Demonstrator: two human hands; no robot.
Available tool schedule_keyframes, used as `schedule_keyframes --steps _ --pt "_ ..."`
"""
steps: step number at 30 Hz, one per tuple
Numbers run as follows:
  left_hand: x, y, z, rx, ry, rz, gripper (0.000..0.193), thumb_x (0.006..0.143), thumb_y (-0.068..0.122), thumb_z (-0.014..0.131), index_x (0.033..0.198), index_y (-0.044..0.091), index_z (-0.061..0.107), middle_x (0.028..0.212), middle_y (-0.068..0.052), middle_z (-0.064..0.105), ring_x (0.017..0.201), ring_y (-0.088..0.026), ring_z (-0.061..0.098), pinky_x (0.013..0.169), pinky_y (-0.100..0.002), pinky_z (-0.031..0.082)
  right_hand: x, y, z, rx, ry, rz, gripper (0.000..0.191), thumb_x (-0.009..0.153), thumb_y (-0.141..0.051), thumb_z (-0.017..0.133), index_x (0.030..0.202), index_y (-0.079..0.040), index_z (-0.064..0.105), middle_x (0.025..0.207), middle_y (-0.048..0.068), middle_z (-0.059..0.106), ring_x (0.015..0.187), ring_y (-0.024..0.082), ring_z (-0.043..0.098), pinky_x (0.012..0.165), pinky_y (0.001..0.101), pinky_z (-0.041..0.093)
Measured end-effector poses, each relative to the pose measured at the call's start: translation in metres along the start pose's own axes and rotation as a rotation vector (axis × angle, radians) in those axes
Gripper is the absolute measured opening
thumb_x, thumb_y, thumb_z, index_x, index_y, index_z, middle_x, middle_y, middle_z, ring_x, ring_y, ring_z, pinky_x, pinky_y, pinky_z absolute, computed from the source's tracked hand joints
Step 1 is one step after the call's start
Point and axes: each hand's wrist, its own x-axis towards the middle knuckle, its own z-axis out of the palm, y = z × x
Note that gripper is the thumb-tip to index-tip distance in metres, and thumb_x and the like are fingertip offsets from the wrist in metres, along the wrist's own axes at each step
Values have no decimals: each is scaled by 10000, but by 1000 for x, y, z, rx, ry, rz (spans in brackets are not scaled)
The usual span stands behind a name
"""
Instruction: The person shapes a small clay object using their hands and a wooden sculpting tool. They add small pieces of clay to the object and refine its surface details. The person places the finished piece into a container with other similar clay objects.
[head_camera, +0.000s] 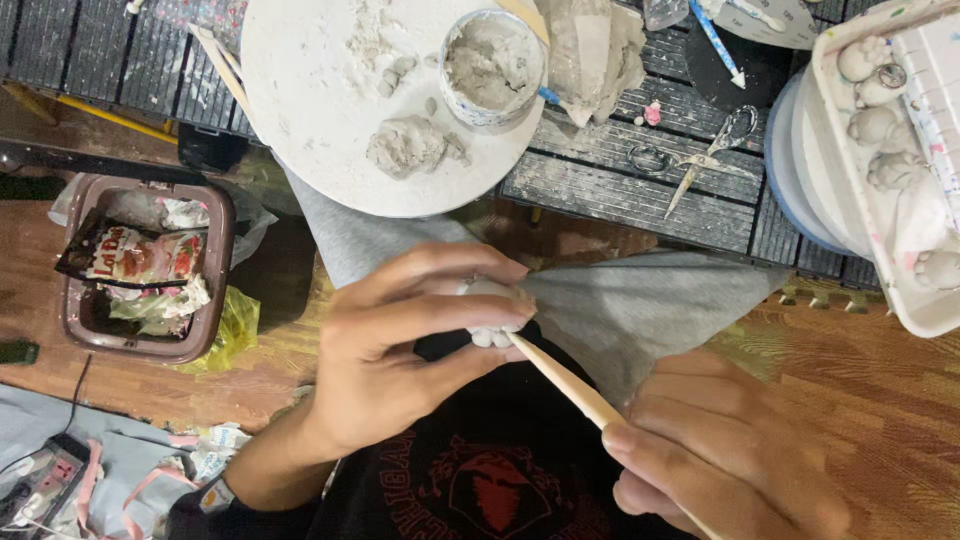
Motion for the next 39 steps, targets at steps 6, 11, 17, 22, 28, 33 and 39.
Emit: schedule_keyframes --steps 6,11,17,22,28,33,39 --pt "0 -4 -2 -340 -19 -61 336 882 -95 839 1184 1 729 1301 -170 636 1133 -237 743 1011 -334 660 -22 40 16 275 265 -89 204 993 -187 656 1176 -97 672 765 20 635 641 140 638 561 350 567" --pt "-2 -6 -1 -448 -51 -79 358 891 -129 825 1209 -9 713 1330 -176 611 1167 -260 735 1048 -359 650 -20 49 15 633 152 -51 281 1018 -250 587 1153 -8 631 748 -9 588 570 127 591 506 379 492" --pt "-3 -11 1 -601 -77 -124 360 910 -154 797 1233 -28 698 1349 -207 599 1190 -292 724 1032 -378 659 -10 59 38 537 418 -171 292 1050 -246 575 1105 37 624 863 173 728 566 173 698 481 377 566" --pt "-3 -22 -1 -739 -138 -160 361 932 -165 768 1256 -32 679 1350 -241 613 1179 -311 722 986 -379 675 -36 71 36 412 516 -64 205 1061 -150 599 1007 45 632 853 195 710 575 198 702 481 358 579" --pt "-5 -32 0 -963 -154 -297 348 925 -168 761 1235 -31 684 1315 -266 600 1171 -358 724 972 -409 658 -28 67 34 672 620 85 178 1004 -112 605 954 50 660 763 208 719 509 119 658 456 329 569" --pt "-3 -35 4 -1233 -205 -430 252 982 -21 717 1214 -61 627 1377 -278 582 1183 -362 685 1061 -482 614 -15 59 35 847 689 242 225 1109 -91 611 980 91 629 783 206 655 511 188 599 476 349 502" --pt "1 -40 3 -1396 -130 -666 162 1054 84 563 1150 -45 549 1361 -357 546 1218 -409 635 1098 -568 556 -20 52 41 791 764 280 228 1092 -87 617 956 94 593 756 217 638 487 186 563 454 358 489"
